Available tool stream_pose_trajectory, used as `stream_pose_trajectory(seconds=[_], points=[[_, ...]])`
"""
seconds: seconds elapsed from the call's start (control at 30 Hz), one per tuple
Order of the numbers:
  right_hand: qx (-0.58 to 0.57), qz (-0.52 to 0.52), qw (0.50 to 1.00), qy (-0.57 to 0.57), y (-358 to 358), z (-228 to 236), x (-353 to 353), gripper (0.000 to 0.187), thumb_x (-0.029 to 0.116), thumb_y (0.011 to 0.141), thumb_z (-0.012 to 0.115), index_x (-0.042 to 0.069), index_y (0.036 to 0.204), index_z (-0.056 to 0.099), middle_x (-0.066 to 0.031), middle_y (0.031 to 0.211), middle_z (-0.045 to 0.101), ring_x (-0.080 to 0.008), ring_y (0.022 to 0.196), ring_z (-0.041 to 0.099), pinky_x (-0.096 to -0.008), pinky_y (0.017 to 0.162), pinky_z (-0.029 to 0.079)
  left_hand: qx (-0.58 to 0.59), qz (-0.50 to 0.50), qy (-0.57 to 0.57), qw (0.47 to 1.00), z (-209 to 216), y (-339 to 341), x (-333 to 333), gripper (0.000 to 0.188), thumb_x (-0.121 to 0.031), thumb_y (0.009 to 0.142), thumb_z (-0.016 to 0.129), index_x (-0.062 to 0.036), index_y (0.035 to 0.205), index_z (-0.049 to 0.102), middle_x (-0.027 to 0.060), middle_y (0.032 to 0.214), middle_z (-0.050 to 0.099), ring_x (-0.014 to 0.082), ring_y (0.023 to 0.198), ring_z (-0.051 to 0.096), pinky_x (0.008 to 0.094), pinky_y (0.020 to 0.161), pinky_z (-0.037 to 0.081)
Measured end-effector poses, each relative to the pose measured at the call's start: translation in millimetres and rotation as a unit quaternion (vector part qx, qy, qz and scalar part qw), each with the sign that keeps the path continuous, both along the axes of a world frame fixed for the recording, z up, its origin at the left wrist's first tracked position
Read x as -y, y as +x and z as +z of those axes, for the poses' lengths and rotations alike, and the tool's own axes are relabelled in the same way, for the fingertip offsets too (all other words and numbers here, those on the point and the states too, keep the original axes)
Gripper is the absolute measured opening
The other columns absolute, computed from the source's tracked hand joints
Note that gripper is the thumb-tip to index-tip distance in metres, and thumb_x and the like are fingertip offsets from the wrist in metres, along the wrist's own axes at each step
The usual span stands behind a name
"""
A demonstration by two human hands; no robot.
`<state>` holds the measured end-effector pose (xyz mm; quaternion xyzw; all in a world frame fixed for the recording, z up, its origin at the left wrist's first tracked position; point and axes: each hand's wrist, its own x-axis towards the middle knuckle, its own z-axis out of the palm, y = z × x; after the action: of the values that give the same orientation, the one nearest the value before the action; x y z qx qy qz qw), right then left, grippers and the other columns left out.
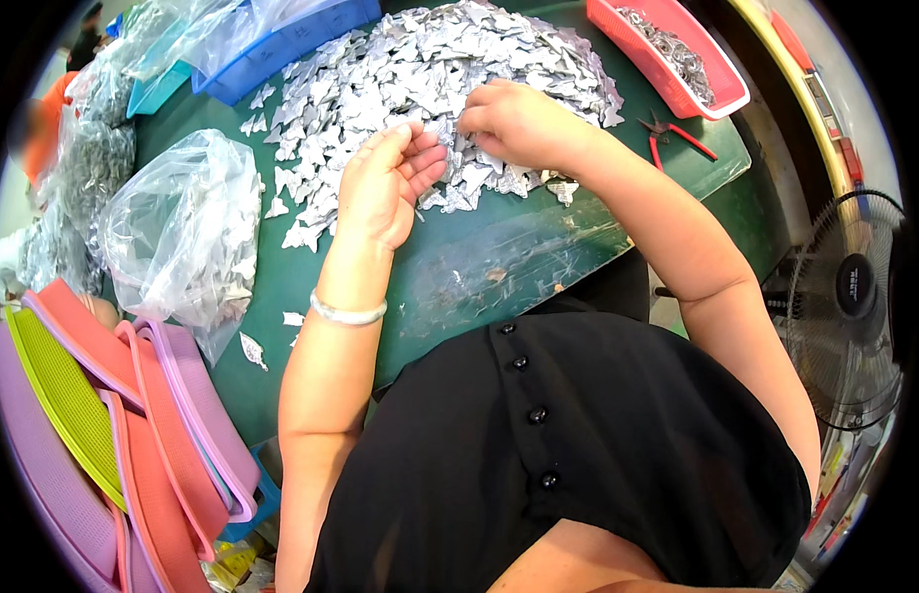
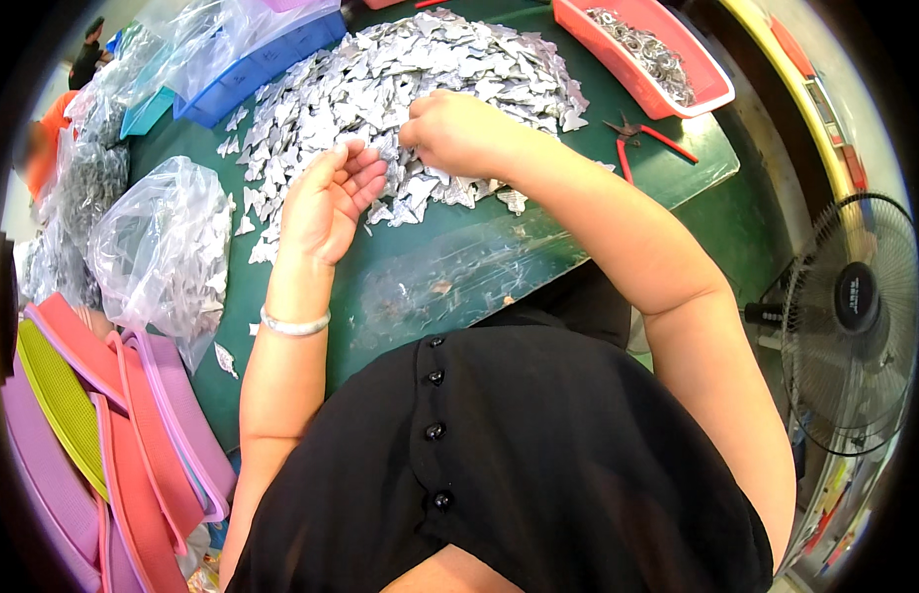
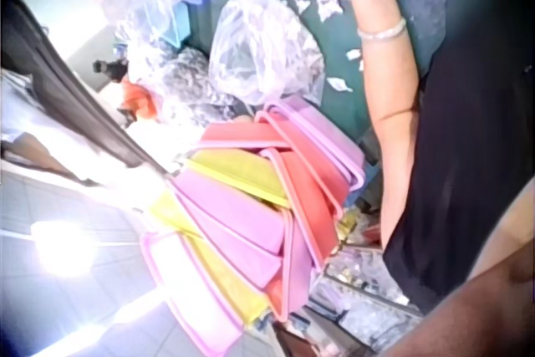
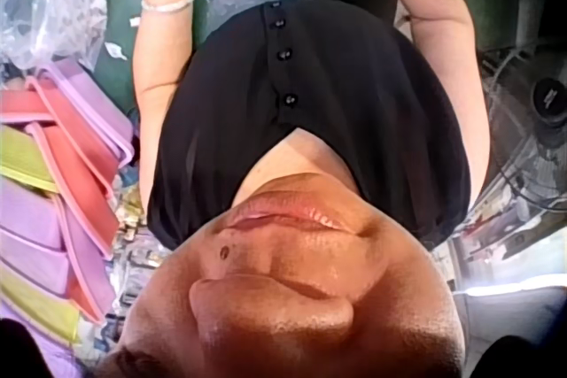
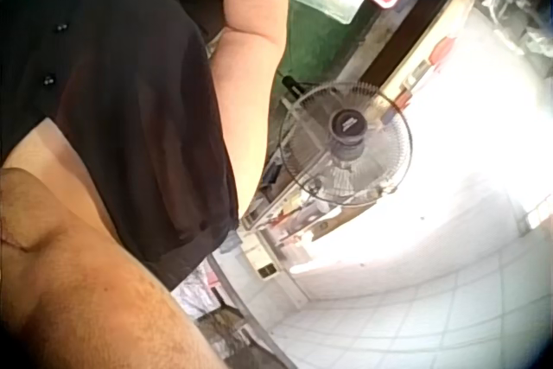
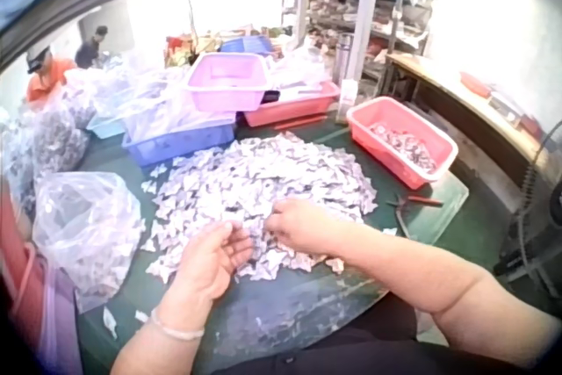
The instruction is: The person repeatedly picks up small silver star-shaped pieces and a small metal ring from a pile on a green table. They insert the ring into the center of each star piece and place the assembled unit into a clear plastic bag. The person continues this repetitive assembly process throughout the clip.
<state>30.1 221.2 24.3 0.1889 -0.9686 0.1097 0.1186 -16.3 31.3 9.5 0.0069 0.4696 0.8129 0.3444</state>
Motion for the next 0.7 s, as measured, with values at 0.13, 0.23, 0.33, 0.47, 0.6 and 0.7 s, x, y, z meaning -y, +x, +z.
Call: stream_pose_trajectory(seconds=[0.13, 0.23, 0.33, 0.47, 0.6, 0.7], points=[[0.035, -0.085, 0.977, -0.195, -5.5, 1.6, -8.1, 0.015, 0.007, 0.07, 0.057, 0.005, 0.084, 0.062, -0.009, 0.076, 0.06, -0.0226, 0.066, 0.058, -0.0329, 0.062, 0.047, 0.008, -0.006, 0.023, 1.0, 0.3, 3.1, -1.5, 0.027, -0.016, 0.087, 0.046, 0.005, 0.104, 0.049, 0.017, 0.098, 0.055, 0.027, 0.092, 0.055, 0.0371, 0.084, 0.047], [0.139, -0.144, 0.885, -0.421, -4.0, 13.6, -6.3, 0.015, 0.005, 0.073, 0.059, 0.001, 0.088, 0.061, -0.006, 0.071, 0.06, -0.0129, 0.058, 0.056, -0.0256, 0.055, 0.046, 0.007, -0.012, 0.051, 0.999, -1.6, 2.6, -2.2, 0.031, -0.015, 0.087, 0.046, 0.0064, 0.11, 0.045, 0.0197, 0.103, 0.053, 0.03, 0.097, 0.054, 0.0397, 0.087, 0.045], [0.212, -0.125, 0.733, -0.634, -3.4, 10.7, -4.4, 0.019, 0.001, 0.075, 0.06, -0.004, 0.093, 0.056, -0.0069, 0.073, 0.059, -0.0138, 0.059, 0.057, -0.0222, 0.057, 0.048, 0.017, -0.027, 0.075, 0.997, -2.7, 4.8, -4.3, 0.032, -0.015, 0.088, 0.045, 0.0067, 0.111, 0.044, 0.0201, 0.106, 0.052, 0.0312, 0.097, 0.053, 0.0403, 0.087, 0.044], [0.235, -0.11, 0.654, -0.711, -0.4, 7.5, 9.2, 0.021, 0.0, 0.077, 0.059, -0.003, 0.097, 0.054, -0.0074, 0.088, 0.058, -0.0132, 0.069, 0.058, -0.024, 0.064, 0.051, 0.065, -0.061, 0.105, 0.99, -0.1, 7.7, -4.3, 0.027, -0.014, 0.088, 0.044, 0.006, 0.107, 0.045, 0.0169, 0.101, 0.052, 0.0284, 0.094, 0.054, 0.0402, 0.085, 0.046], [0.23, -0.107, 0.619, -0.743, 2.1, 4.6, 16.8, 0.019, -0.001, 0.076, 0.058, -0.004, 0.094, 0.053, -0.0093, 0.082, 0.057, -0.0168, 0.066, 0.06, -0.0252, 0.064, 0.052, 0.076, -0.034, 0.12, 0.989, -6.8, 5.8, -4.7, 0.022, -0.012, 0.088, 0.044, 0.0058, 0.101, 0.047, 0.0135, 0.095, 0.052, 0.0256, 0.089, 0.054, 0.0408, 0.083, 0.047], [0.224, -0.11, 0.619, -0.745, 2.0, 2.7, 18.3, 0.019, -0.002, 0.076, 0.057, -0.004, 0.094, 0.052, -0.0101, 0.085, 0.057, -0.0179, 0.07, 0.061, -0.0261, 0.066, 0.053, 0.015, -0.031, 0.082, 0.996, -2.8, 8.6, -4.5, 0.024, -0.013, 0.088, 0.045, 0.0067, 0.103, 0.045, 0.0126, 0.093, 0.051, 0.0306, 0.092, 0.054, 0.0428, 0.086, 0.046]])
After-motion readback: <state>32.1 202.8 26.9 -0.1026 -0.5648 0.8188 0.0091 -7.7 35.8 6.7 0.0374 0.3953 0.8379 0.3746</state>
